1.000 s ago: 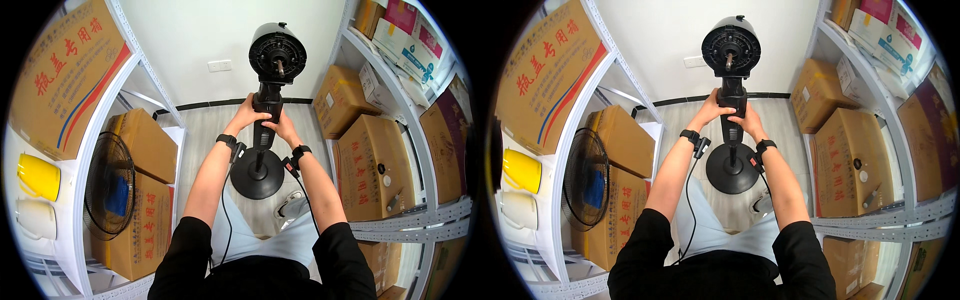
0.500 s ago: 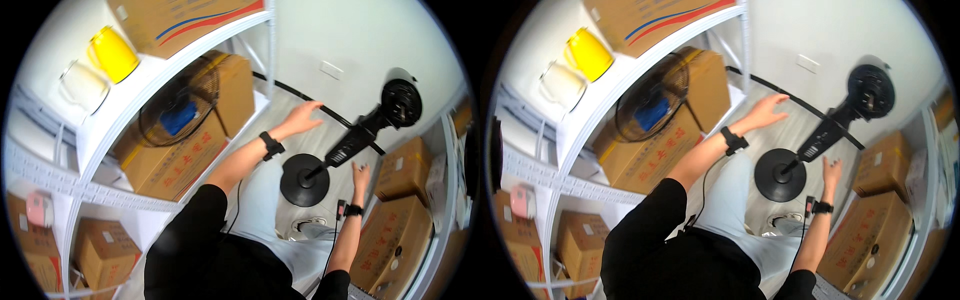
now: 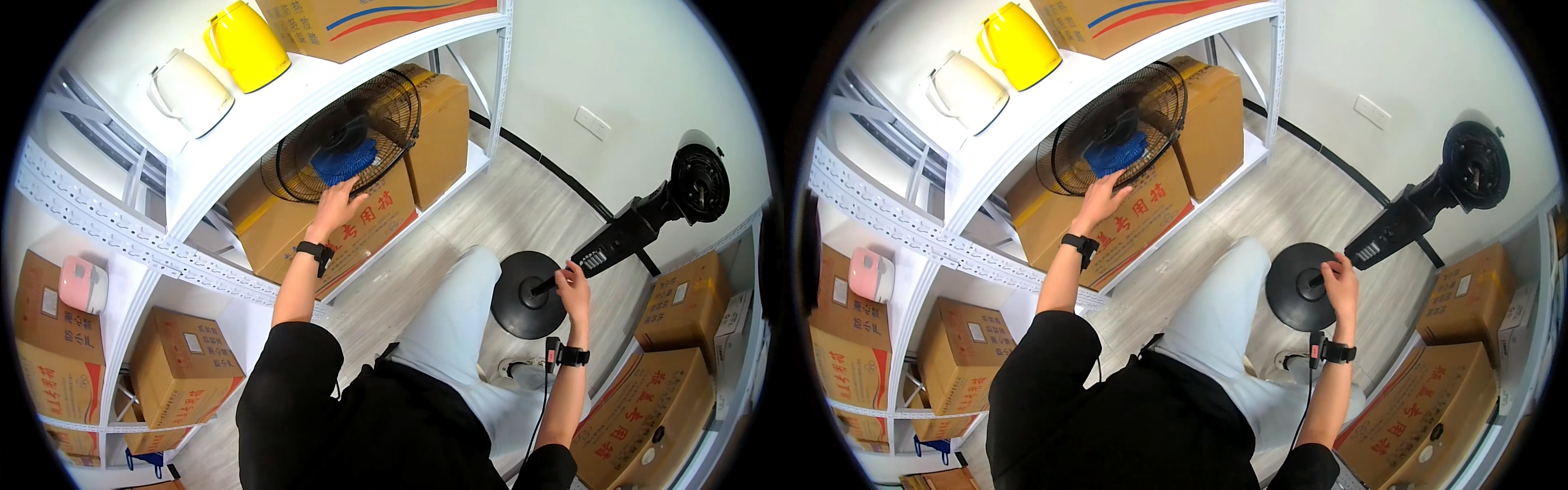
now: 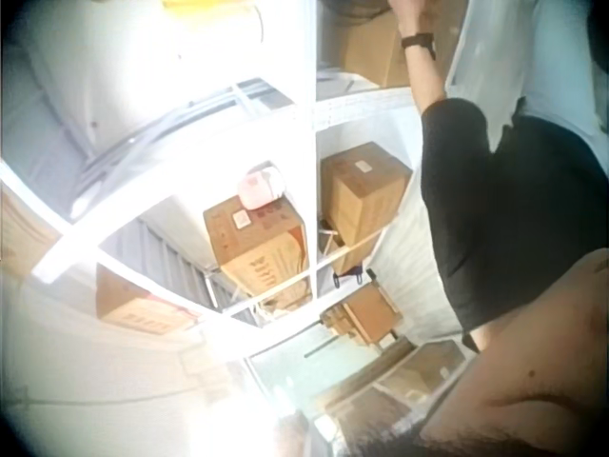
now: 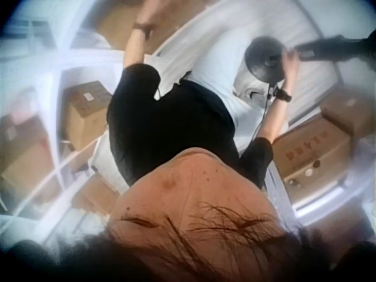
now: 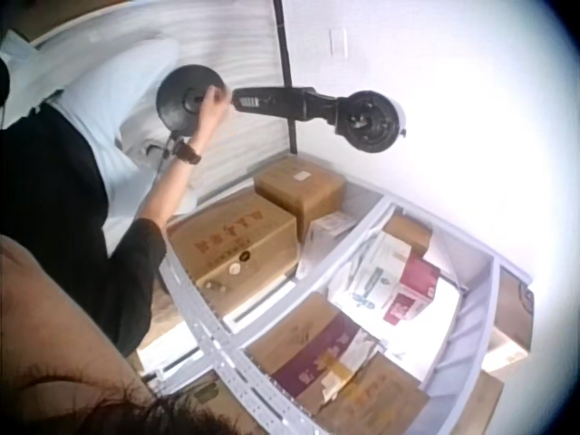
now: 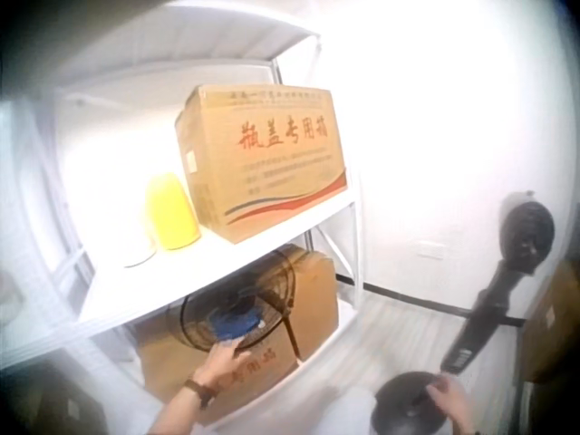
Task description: The person assembles a standing fan by tightening screws on the neck, attaching the fan blades, securing the front grill, and screwing on the central cap. The person uses a screwdriver to fasten components and adjusts the fan head.
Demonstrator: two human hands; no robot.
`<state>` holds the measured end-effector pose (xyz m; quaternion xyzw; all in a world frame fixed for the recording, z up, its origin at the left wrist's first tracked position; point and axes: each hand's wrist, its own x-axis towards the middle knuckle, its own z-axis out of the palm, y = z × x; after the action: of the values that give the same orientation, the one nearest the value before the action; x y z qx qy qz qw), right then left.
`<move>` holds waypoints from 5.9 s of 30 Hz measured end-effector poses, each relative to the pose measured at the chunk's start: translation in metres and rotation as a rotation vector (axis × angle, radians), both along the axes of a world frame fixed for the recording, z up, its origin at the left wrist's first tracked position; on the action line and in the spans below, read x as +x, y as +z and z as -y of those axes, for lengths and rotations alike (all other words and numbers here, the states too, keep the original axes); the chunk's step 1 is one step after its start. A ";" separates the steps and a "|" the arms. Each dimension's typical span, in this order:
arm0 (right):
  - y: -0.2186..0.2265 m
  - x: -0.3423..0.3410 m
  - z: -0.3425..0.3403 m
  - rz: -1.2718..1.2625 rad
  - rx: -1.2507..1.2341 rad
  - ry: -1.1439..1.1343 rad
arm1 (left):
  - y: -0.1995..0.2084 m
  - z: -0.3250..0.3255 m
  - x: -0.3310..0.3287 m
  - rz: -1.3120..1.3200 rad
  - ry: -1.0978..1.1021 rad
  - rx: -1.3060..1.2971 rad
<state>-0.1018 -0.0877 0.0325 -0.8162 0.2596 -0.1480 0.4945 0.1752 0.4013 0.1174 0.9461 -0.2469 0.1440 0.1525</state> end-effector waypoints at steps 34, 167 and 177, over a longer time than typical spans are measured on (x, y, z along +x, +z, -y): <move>0.093 0.139 -0.191 0.064 0.444 0.709 | 0.065 -0.011 0.024 0.125 -0.087 -0.065; 0.258 -0.168 0.135 0.826 0.097 -0.520 | 0.147 0.390 -0.041 -0.885 -0.789 -1.437; 0.240 -0.178 0.134 0.847 0.016 -0.522 | 0.136 0.389 -0.035 -0.875 -0.852 -1.523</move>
<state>-0.2793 -0.2221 0.2730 -0.5883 0.2329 -0.5833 0.5094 0.1401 0.0122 0.2532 0.3957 -0.3308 -0.1661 0.8405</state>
